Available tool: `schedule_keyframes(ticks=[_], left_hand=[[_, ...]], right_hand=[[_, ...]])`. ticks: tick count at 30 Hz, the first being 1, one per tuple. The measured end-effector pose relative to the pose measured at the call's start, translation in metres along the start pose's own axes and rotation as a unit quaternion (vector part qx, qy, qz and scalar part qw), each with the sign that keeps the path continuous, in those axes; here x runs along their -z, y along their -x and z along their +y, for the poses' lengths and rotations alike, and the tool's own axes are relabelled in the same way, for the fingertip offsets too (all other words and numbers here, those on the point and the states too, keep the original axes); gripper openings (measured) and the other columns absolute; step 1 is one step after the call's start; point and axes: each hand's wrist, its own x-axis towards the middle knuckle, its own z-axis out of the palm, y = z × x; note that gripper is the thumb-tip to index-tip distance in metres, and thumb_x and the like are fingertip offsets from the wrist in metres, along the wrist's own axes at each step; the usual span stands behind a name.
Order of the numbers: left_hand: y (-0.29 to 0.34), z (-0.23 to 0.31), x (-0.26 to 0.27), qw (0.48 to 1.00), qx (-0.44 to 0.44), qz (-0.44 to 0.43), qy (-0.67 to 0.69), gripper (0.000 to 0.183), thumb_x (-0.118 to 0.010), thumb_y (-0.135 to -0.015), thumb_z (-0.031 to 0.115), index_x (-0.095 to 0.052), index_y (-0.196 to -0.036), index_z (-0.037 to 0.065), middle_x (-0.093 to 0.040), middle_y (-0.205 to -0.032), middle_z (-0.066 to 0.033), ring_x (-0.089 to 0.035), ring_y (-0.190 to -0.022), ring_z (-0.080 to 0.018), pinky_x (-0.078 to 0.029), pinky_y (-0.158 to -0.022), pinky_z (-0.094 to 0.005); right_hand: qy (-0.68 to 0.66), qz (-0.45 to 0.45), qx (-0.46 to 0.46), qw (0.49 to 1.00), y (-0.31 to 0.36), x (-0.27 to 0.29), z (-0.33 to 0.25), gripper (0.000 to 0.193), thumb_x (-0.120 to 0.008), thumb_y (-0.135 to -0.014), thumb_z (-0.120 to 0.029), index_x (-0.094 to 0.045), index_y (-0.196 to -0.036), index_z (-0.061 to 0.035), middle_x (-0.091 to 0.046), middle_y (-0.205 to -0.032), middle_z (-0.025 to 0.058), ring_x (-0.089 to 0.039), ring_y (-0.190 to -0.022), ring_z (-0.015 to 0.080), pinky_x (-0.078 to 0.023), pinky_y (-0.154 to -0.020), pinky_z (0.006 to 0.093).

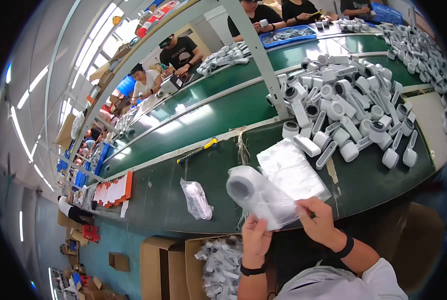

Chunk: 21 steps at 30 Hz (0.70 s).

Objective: The person picks up a handheld fan, slides it into a plastic bag, and places the bagged fan into a cardboard box, repeating this process for several fans.

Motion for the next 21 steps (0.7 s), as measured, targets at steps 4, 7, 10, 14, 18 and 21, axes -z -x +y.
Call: schedule_keyframes(ticks=[4, 7, 10, 14, 18, 21], left_hand=[[-0.009, 0.037, 0.042, 0.916, -0.159, 0.21, -0.303, 0.041, -0.067, -0.088, -0.001, -0.055, -0.127, -0.007, -0.066, -0.115, -0.0118, -0.064, -0.098, -0.0163, -0.051, -0.088, -0.0285], [-0.028, 0.059, 0.08, 0.766, -0.174, 0.336, -0.519, 0.041, -0.07, -0.086, 0.004, -0.058, -0.122, -0.008, -0.069, -0.108, -0.0151, -0.065, -0.084, -0.0173, -0.052, -0.078, -0.03], [-0.046, 0.062, 0.099, 0.585, -0.173, 0.372, -0.7, 0.038, -0.07, -0.085, 0.01, -0.061, -0.118, -0.008, -0.069, -0.106, -0.0203, -0.067, -0.084, -0.0283, -0.052, -0.079, -0.035], [-0.051, 0.064, 0.115, 0.513, -0.186, 0.37, -0.752, 0.043, -0.071, -0.083, 0.021, -0.062, -0.115, -0.006, -0.064, -0.113, -0.025, -0.06, -0.105, -0.0408, -0.046, -0.093, -0.0444], [-0.045, 0.052, 0.069, 0.452, -0.217, 0.345, -0.793, 0.051, -0.079, -0.077, 0.024, -0.063, -0.116, -0.004, -0.058, -0.119, -0.0246, -0.055, -0.11, -0.0411, -0.043, -0.097, -0.0467], [-0.04, 0.037, 0.025, 0.438, -0.311, 0.343, -0.771, 0.045, -0.081, -0.073, 0.02, -0.065, -0.107, -0.003, -0.064, -0.107, -0.017, -0.059, -0.098, -0.0378, -0.046, -0.09, -0.0436]], right_hand=[[-0.01, -0.19, -0.086, 0.978, 0.002, 0.015, -0.01, 0.03, -0.074, -0.084, -0.014, -0.068, -0.111, -0.0039, -0.064, -0.077, 0.0034, -0.055, -0.059, 0.0102, -0.046, -0.057, 0.0253], [-0.001, -0.258, -0.108, 0.96, 0.002, 0.031, -0.011, 0.033, -0.074, -0.084, -0.016, -0.067, -0.114, -0.0043, -0.065, -0.078, 0.002, -0.056, -0.06, 0.0104, -0.047, -0.058, 0.0249], [-0.006, -0.233, -0.134, 0.963, 0.001, 0.045, -0.011, 0.033, -0.073, -0.084, -0.017, -0.067, -0.114, -0.0039, -0.066, -0.076, 0.0023, -0.056, -0.06, 0.0097, -0.047, -0.058, 0.0249], [0.0, -0.155, -0.168, 0.974, 0.002, 0.071, -0.007, 0.032, -0.073, -0.084, -0.016, -0.067, -0.112, -0.0032, -0.066, -0.076, 0.0018, -0.057, -0.062, 0.0078, -0.048, -0.059, 0.0249], [0.036, 0.006, -0.17, 0.985, 0.001, 0.108, 0.014, 0.029, -0.073, -0.084, -0.015, -0.067, -0.109, -0.0016, -0.066, -0.077, 0.002, -0.057, -0.065, 0.0076, -0.049, -0.06, 0.0248], [0.095, 0.077, -0.169, 0.978, -0.014, 0.125, 0.019, 0.03, -0.072, -0.084, -0.016, -0.066, -0.109, -0.0008, -0.067, -0.076, 0.0033, -0.06, -0.063, 0.0088, -0.049, -0.06, 0.0254]])
